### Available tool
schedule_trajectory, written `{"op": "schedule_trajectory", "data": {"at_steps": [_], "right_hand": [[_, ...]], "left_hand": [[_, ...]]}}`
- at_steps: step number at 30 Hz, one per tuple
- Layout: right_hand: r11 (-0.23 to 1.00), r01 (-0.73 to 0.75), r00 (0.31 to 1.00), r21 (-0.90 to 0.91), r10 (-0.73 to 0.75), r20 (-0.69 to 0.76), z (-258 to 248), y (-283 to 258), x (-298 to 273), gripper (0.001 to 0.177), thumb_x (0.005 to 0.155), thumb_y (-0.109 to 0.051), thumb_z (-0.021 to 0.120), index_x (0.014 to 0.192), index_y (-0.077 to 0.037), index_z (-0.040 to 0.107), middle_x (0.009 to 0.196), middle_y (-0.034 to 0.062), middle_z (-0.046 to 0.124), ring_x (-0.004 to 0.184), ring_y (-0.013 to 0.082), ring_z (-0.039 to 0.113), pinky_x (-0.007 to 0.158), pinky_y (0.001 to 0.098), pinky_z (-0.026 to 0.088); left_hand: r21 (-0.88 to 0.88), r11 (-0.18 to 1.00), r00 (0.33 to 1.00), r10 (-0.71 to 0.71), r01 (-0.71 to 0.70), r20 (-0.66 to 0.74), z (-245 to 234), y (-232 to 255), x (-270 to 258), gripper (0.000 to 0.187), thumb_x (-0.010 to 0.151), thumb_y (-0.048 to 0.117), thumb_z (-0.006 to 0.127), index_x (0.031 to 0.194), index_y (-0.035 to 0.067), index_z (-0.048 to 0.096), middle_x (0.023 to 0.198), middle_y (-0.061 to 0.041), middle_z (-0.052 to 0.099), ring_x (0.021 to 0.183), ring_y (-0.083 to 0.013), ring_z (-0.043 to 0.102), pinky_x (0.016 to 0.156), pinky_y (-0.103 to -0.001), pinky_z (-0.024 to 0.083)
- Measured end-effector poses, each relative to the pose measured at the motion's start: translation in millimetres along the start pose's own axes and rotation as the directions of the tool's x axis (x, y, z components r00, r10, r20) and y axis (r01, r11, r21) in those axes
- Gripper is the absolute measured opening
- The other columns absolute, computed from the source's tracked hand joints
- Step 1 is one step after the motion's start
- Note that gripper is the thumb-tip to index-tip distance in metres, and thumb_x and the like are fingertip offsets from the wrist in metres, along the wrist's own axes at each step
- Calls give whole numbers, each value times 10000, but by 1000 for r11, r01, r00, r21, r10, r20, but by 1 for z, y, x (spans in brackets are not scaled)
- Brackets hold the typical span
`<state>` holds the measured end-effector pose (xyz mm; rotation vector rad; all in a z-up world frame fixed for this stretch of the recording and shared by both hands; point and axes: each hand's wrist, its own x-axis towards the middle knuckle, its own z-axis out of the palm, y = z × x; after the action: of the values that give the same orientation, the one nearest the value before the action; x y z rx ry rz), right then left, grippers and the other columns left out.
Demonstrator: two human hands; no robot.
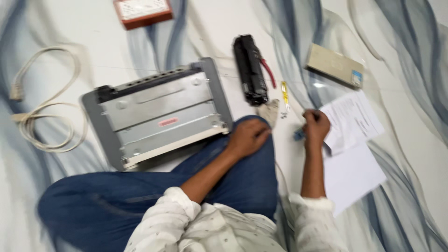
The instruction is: The person sits on the floor and uses a screwdriver to remove and reinsert screws on the sides and bottom of a laser printer. They rotate the printer to access different screw locations and place the screws on a nearby paper.
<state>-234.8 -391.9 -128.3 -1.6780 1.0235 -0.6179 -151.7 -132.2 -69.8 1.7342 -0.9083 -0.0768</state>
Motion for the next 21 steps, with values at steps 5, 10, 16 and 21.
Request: {"op": "schedule_trajectory", "data": {"at_steps": [5, 10, 16, 21], "right_hand": [[881, -213, 957, 424, 101, 271, 18, -74, -72, 136, 939, -124, 681, 1038, -36, 651, 892, 65, 689, 518, 78, 486, 457, 220, 360], [737, -446, 726, 508, -34, 687, 92, -118, -124, 145, 935, -59, 692, 1030, -96, 588, 830, 27, 623, 531, 92, 491, 465, 232, 388], [950, -219, 651, 225, -29, 758, 199, -148, -204, 159, 897, -117, 709, 1032, -45, 665, 784, 9, 665, 500, 57, 474, 431, 215, 371], [974, 223, 730, 36, -191, 656, 220, -144, -254, 133, 957, -128, 708, 973, 5, 702, 677, 47, 616, 513, 54, 517, 457, 217, 408]], "left_hand": [[-231, 973, 916, 80, 14, 394, -74, 20, -21, 232, 912, 262, 743, 1053, 77, 749, 992, -91, 751, 897, -267, 738, 789, -370, 578], [8, 994, 991, -111, 112, -79, -236, -22, -18, 284, 853, 129, 769, 1130, 91, 718, 1111, -77, 735, 1023, -234, 725, 820, -322, 614], [346, 905, 867, -47, 247, -496, -365, -79, -74, 370, 883, 219, 756, 1235, 109, 719, 1354, -156, 668, 1251, -343, 617, 1059, -432, 467], [-37, 905, 855, -412, 423, -314, -371, -110, -72, 392, 921, 290, 715, 1286, 146, 705, 1322, -112, 690, 1218, -263, 650, 1047, -362, 486]]}}
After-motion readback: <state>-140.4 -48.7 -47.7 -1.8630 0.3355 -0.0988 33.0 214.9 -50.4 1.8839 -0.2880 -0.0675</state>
